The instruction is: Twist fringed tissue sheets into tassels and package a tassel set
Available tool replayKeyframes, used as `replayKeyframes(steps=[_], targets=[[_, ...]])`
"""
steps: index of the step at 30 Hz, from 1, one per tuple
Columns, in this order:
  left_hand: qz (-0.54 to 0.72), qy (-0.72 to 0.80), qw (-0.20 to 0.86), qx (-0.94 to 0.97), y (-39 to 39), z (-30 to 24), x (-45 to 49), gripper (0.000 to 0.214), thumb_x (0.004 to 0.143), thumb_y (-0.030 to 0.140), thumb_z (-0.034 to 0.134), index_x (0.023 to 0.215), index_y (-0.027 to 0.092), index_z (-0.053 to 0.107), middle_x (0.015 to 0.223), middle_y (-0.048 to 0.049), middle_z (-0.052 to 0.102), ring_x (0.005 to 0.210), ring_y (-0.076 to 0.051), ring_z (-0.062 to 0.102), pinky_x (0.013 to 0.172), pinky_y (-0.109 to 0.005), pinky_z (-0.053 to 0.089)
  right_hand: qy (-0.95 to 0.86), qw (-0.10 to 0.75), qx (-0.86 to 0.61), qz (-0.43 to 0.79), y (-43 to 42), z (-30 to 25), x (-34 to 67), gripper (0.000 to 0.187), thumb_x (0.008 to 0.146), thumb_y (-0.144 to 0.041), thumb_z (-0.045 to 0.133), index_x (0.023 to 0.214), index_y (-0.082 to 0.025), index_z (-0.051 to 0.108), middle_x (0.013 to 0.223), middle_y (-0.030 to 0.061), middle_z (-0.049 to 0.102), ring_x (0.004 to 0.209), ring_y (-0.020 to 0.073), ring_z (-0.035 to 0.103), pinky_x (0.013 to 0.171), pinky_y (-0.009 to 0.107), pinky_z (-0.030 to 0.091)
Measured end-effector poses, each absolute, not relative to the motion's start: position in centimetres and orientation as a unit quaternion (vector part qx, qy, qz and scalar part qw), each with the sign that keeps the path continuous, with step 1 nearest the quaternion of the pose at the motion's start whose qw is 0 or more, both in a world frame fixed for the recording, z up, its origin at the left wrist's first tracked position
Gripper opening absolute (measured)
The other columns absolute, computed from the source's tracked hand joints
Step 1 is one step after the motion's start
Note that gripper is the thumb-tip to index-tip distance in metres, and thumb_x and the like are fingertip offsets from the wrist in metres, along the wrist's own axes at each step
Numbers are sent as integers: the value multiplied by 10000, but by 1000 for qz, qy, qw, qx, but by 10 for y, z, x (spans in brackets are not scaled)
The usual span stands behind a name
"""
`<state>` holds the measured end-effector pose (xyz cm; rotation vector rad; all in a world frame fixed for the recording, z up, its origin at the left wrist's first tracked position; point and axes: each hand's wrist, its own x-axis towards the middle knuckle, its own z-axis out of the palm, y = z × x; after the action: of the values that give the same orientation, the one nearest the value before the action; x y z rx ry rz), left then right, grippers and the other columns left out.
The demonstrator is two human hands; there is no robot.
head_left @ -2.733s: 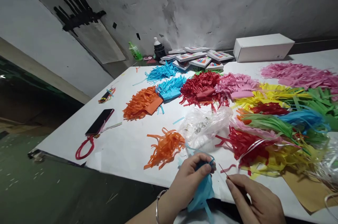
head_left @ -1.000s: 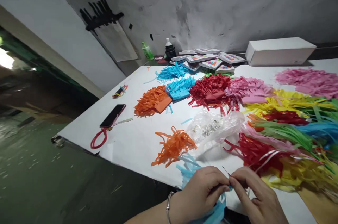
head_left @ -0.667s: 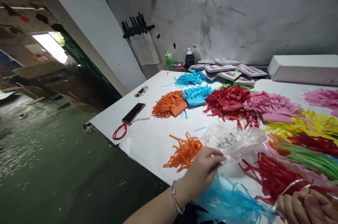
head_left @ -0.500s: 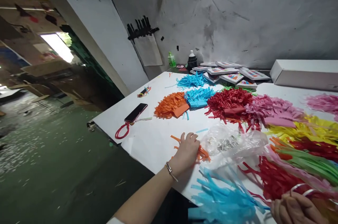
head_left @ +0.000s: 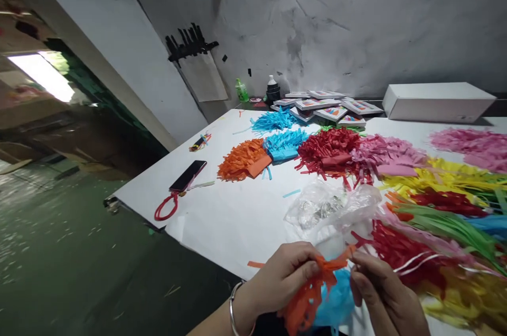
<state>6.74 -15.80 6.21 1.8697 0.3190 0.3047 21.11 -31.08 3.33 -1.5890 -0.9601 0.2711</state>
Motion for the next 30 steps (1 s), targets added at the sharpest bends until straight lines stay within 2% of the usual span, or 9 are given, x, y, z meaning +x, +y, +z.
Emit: replayKeyframes(steps=[3, 5, 9, 11, 13, 16, 20, 24, 30], targets=[[77, 110, 630, 765, -163, 52, 73, 514, 997, 556, 449, 896, 132, 721, 811, -79, 684, 711, -172, 609, 672, -265, 465, -487, 577, -643, 123, -309, 37, 214, 232, 1001, -437, 512, 963, -273, 672, 714, -16, 672, 606, 126, 637, 570, 189, 490], [80, 142, 619, 768, -161, 46, 73, 423, 1006, 482, 470, 918, 145, 709, 845, -76, 693, 760, -189, 628, 717, -285, 484, -514, 560, -638, 126, -312, 38, 219, 225, 1009, -370, 494, 879, -261, 642, 658, -30, 634, 565, 115, 610, 540, 177, 472], [272, 279, 444, 807, -163, 42, 72, 199, 1010, 258, 471, 1125, 201, 623, 1151, -105, 651, 1129, -249, 572, 992, -395, 424, -480, 553, -673, 101, -318, 36, 226, 137, 991, -308, 525, 940, -255, 641, 663, -44, 643, 508, 102, 605, 494, 158, 475], [307, 235, 389, 836, -169, 44, 75, 250, 993, 227, 497, 1232, 219, 569, 1249, -122, 607, 1214, -263, 518, 1049, -433, 384, -453, 564, -685, 85, -317, 34, 224, 119, 982, -309, 544, 979, -253, 649, 740, -26, 689, 556, 109, 643, 527, 158, 499], [277, 141, 377, 872, -179, 46, 80, 278, 967, 200, 533, 1242, 220, 572, 1207, -117, 631, 1172, -264, 536, 1081, -464, 349, -449, 575, -678, 89, -314, 33, 221, 136, 985, -316, 537, 959, -251, 654, 750, -19, 698, 581, 112, 659, 566, 161, 514], [229, 104, 436, 864, -189, 44, 90, 178, 981, 224, 500, 1049, 191, 661, 944, -84, 680, 935, -231, 597, 976, -426, 419, -457, 575, -669, 110, -313, 29, 220, 174, 995, -319, 513, 935, -246, 659, 661, -33, 662, 523, 109, 634, 545, 162, 512], [189, 216, 632, 720, -187, 35, 95, 302, 978, 417, 550, 935, 165, 711, 796, -54, 654, 729, -177, 569, 687, -288, 441, -435, 553, -706, 85, -321, 24, 224, 185, 977, -344, 551, 995, -243, 705, 677, -20, 696, 580, 135, 690, 559, 169, 533], [143, 234, 769, 578, -184, 30, 93, 386, 881, 524, 682, 937, 146, 731, 712, -16, 617, 652, -142, 537, 631, -253, 415, -487, 537, -682, 92, -325, 23, 223, 150, 959, -300, 585, 999, -247, 718, 846, 8, 766, 710, 146, 735, 656, 177, 552], [135, 240, 797, 537, -188, 26, 94, 427, 836, 549, 732, 949, 137, 749, 709, -14, 615, 646, -129, 531, 637, -248, 407, -494, 531, -684, 80, -322, 24, 218, 176, 978, -309, 552, 975, -237, 712, 809, 27, 762, 655, 162, 723, 618, 206, 546]])
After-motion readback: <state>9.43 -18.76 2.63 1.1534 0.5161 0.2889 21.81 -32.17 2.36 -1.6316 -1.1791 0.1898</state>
